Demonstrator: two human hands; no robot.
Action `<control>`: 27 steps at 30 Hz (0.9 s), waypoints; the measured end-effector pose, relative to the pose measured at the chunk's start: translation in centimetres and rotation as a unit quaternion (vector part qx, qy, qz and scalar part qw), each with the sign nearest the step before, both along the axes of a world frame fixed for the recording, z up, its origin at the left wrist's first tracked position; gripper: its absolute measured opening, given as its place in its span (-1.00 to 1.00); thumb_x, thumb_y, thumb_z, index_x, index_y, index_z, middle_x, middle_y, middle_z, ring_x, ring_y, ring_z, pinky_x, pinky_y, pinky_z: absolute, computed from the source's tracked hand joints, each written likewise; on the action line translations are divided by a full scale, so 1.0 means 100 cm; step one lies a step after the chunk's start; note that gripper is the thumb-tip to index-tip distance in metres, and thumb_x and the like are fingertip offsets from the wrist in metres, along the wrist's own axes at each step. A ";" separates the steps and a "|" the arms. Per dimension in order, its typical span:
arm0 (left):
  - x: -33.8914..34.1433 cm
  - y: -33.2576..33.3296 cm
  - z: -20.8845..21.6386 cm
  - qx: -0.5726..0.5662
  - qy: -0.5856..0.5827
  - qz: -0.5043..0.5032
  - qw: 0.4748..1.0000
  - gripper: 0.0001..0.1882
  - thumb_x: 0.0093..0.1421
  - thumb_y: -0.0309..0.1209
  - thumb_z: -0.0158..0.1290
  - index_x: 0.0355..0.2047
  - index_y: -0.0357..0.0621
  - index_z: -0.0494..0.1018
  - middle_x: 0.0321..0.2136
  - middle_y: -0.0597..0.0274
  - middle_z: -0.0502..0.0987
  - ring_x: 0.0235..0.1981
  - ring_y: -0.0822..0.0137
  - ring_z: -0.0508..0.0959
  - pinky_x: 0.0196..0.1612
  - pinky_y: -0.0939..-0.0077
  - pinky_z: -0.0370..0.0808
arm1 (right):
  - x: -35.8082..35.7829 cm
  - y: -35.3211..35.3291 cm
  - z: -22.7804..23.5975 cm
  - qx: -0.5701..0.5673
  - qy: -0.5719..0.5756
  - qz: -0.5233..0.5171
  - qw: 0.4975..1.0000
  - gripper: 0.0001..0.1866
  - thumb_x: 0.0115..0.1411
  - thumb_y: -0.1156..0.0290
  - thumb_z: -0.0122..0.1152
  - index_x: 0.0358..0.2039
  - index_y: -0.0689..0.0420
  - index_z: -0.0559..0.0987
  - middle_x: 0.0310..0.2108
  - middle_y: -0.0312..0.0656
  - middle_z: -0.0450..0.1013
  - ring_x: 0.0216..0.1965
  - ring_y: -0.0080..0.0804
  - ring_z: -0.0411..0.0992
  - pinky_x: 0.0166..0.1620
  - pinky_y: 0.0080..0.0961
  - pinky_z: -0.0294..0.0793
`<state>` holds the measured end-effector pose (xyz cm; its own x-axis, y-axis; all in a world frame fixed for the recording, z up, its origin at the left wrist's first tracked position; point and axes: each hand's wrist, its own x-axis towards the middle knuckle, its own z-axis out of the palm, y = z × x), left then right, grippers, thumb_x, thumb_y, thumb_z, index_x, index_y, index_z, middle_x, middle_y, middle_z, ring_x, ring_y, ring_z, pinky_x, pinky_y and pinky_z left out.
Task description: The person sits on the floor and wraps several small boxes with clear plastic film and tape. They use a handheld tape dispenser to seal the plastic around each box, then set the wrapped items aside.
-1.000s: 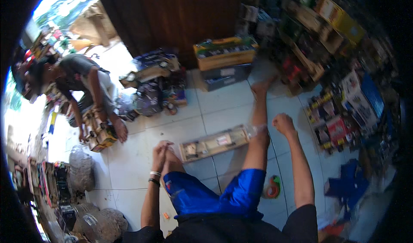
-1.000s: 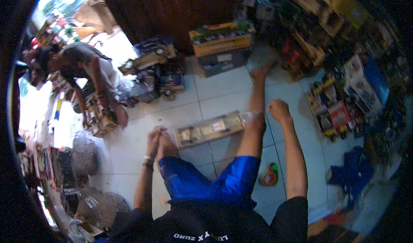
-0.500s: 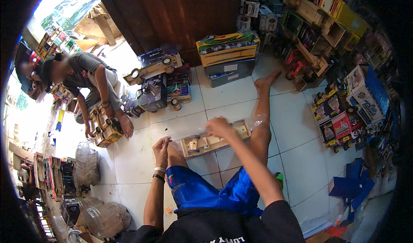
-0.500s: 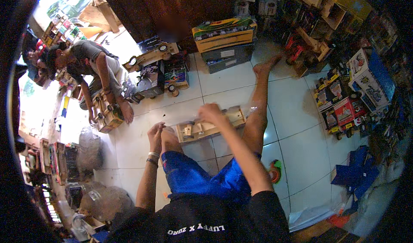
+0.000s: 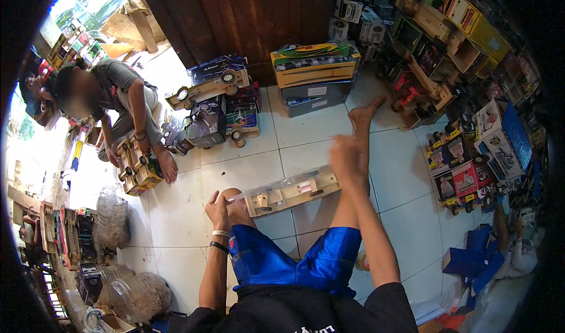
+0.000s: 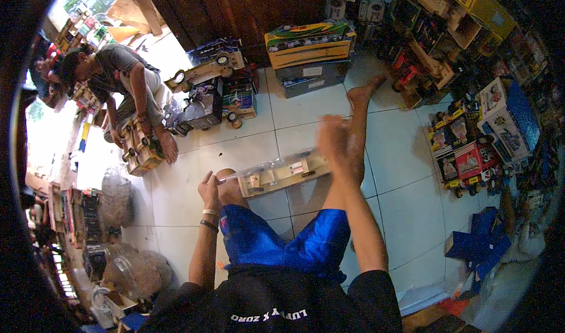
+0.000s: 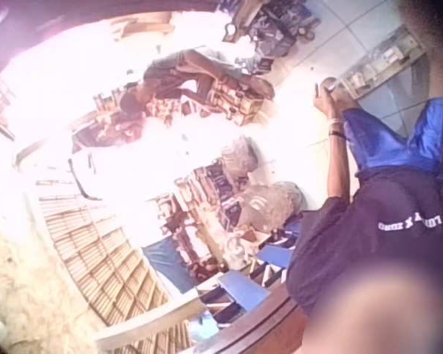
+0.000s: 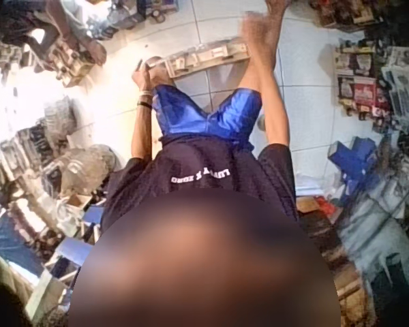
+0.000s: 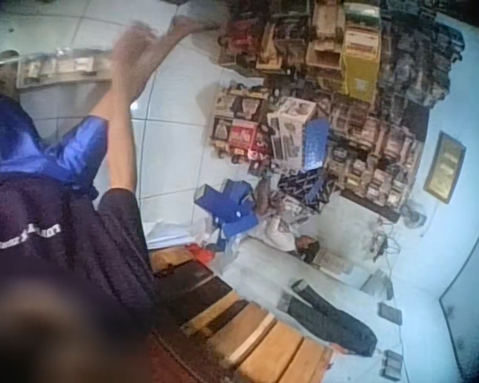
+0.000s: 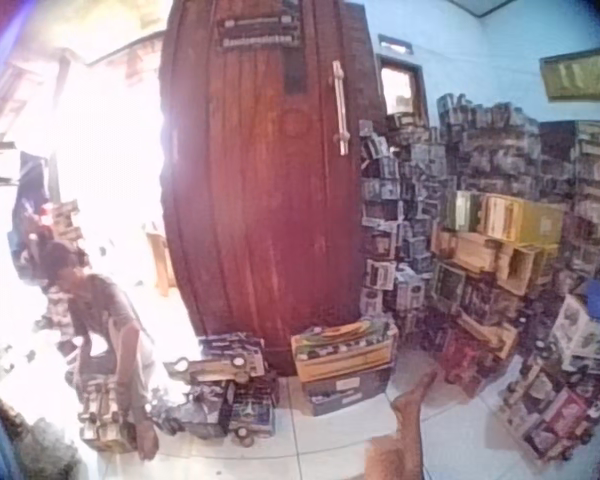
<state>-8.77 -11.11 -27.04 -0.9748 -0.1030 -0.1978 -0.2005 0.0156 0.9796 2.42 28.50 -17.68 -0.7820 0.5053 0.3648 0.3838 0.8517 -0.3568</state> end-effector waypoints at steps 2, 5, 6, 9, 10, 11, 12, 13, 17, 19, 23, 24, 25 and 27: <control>-0.009 -0.001 -0.005 0.014 -0.032 0.001 0.999 -0.85 0.27 -0.54 0.11 -0.42 -0.34 0.60 -0.56 0.42 0.46 -0.58 0.57 0.37 -0.42 0.62 0.50 | -0.013 -0.063 -0.015 0.006 0.081 0.279 0.957 -0.61 0.05 0.29 0.52 -0.09 0.11 0.70 -0.11 -0.10 0.64 0.07 -0.01 0.52 0.27 0.09 0.35; -0.016 -0.004 -0.009 0.013 -0.064 -0.007 0.998 -0.79 0.23 -0.46 0.11 -0.51 -0.34 0.57 -0.53 0.30 0.53 -0.49 0.41 0.51 -0.36 0.48 0.47 | -0.016 -0.108 -0.040 0.095 -0.080 0.362 0.924 -0.71 0.07 0.25 0.51 -0.22 0.06 0.71 -0.17 -0.19 0.63 0.08 -0.09 0.50 0.26 -0.01 0.38; -0.017 -0.005 -0.009 -0.007 -0.051 -0.012 0.999 -0.78 0.23 -0.45 0.12 -0.53 -0.32 0.55 -0.53 0.30 0.52 -0.50 0.42 0.50 -0.37 0.49 0.45 | -0.017 -0.113 -0.047 0.098 -0.124 0.360 0.920 -0.78 0.11 0.27 0.49 -0.26 0.05 0.71 -0.18 -0.21 0.63 0.08 -0.11 0.50 0.25 -0.05 0.40; -0.020 -0.010 -0.010 -0.023 -0.059 -0.039 0.997 -0.75 0.21 -0.45 0.13 -0.60 -0.27 0.50 -0.55 0.34 0.48 -0.52 0.46 0.44 -0.38 0.51 0.43 | -0.015 -0.104 -0.059 0.042 -0.145 0.357 0.922 -0.92 0.20 0.36 0.40 -0.37 0.05 0.69 -0.23 -0.23 0.62 0.03 -0.11 0.52 0.19 -0.14 0.46; -0.022 -0.011 -0.010 -0.021 -0.061 -0.040 0.997 -0.75 0.21 -0.47 0.13 -0.62 -0.26 0.49 -0.56 0.39 0.44 -0.54 0.50 0.39 -0.38 0.51 0.44 | -0.015 -0.098 -0.061 0.019 -0.159 0.347 0.924 -0.92 0.22 0.38 0.37 -0.40 0.06 0.68 -0.25 -0.23 0.61 0.00 -0.11 0.53 0.16 -0.17 0.49; -0.022 -0.012 -0.009 -0.020 -0.064 -0.040 0.997 -0.75 0.20 -0.49 0.13 -0.64 -0.25 0.48 -0.57 0.44 0.40 -0.56 0.53 0.34 -0.37 0.52 0.44 | -0.013 -0.094 -0.061 -0.023 -0.112 0.345 0.932 -0.93 0.22 0.40 0.34 -0.40 0.06 0.68 -0.29 -0.20 0.62 -0.04 -0.08 0.56 0.11 -0.17 0.52; -0.023 -0.012 -0.007 -0.013 -0.058 -0.053 0.997 -0.80 0.19 -0.48 0.14 -0.58 -0.27 0.52 -0.55 0.40 0.45 -0.52 0.49 0.39 -0.36 0.51 0.45 | -0.012 -0.091 -0.061 -0.057 -0.089 0.333 0.937 -0.93 0.22 0.42 0.31 -0.41 0.06 0.68 -0.34 -0.16 0.63 -0.09 -0.06 0.58 0.06 -0.17 0.55; -0.022 -0.011 -0.004 -0.007 -0.053 -0.065 0.996 -0.84 0.19 -0.47 0.16 -0.52 -0.28 0.55 -0.53 0.36 0.50 -0.48 0.44 0.45 -0.34 0.49 0.45 | -0.011 -0.090 -0.061 -0.095 -0.076 0.331 0.936 -0.92 0.22 0.44 0.28 -0.41 0.06 0.69 -0.38 -0.13 0.64 -0.13 -0.03 0.60 0.00 -0.16 0.58; -0.003 0.011 0.027 -0.510 0.086 -0.026 0.856 -0.74 0.17 -0.41 0.21 -0.14 -0.24 0.63 -0.24 0.14 0.67 -0.15 0.17 0.64 -0.05 0.26 0.48 | -0.010 -0.091 -0.053 -0.167 -0.098 0.297 0.935 -0.91 0.23 0.46 0.22 -0.37 0.10 0.68 -0.36 0.04 0.65 -0.20 0.13 0.63 -0.06 0.00 0.58; 0.015 0.037 0.047 -0.456 0.343 -0.047 0.820 -0.56 0.19 -0.36 0.24 0.10 -0.07 0.57 0.03 0.08 0.64 0.10 0.02 0.59 0.23 0.09 0.32 | -0.012 -0.090 -0.048 -0.169 -0.101 0.296 0.935 -0.90 0.24 0.45 0.22 -0.35 0.12 0.68 -0.35 0.09 0.64 -0.22 0.17 0.63 -0.09 0.05 0.57; 0.033 0.108 0.058 -0.402 0.383 -0.432 0.711 -0.74 0.27 -0.40 0.20 -0.02 -0.04 0.61 -0.16 0.03 0.68 -0.04 -0.03 0.65 0.11 0.14 0.48 | -0.016 -0.089 -0.051 -0.196 -0.104 0.296 0.929 -0.89 0.25 0.39 0.24 -0.33 0.09 0.69 -0.35 0.06 0.64 -0.20 0.19 0.63 -0.08 0.06 0.57; 0.033 0.118 0.054 -0.385 0.321 -0.448 0.740 -0.83 0.28 -0.45 0.15 -0.13 -0.11 0.61 -0.20 0.03 0.68 -0.09 -0.08 0.65 0.02 0.16 0.53 | -0.016 -0.088 -0.056 -0.193 -0.108 0.296 0.929 -0.89 0.26 0.38 0.24 -0.31 0.08 0.69 -0.32 0.05 0.65 -0.19 0.18 0.63 -0.08 0.04 0.58; 0.029 0.125 0.048 -0.327 0.296 -0.456 0.773 -0.85 0.26 -0.48 0.13 -0.17 -0.14 0.60 -0.23 -0.02 0.67 -0.14 -0.13 0.64 -0.04 0.11 0.54 | -0.015 -0.084 -0.063 -0.188 -0.125 0.286 0.931 -0.88 0.26 0.36 0.25 -0.28 0.07 0.70 -0.30 0.05 0.66 -0.18 0.17 0.63 -0.08 0.03 0.58; 0.018 0.130 0.032 -0.287 0.236 -0.484 0.792 -0.90 0.23 -0.49 0.10 -0.26 -0.16 0.58 -0.31 -0.10 0.64 -0.21 -0.20 0.63 -0.13 0.03 0.54 | -0.009 -0.062 -0.077 -0.138 -0.153 0.316 0.926 -0.86 0.28 0.32 0.26 -0.23 0.05 0.70 -0.25 0.03 0.67 -0.15 0.13 0.64 -0.10 0.01 0.58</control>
<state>-6.93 1.86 -23.89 -0.6040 0.7967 0.0213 0.5644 0.4087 0.7173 1.51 22.29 -25.41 -0.9989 -0.0470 0.0025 -0.0406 0.8333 -0.5513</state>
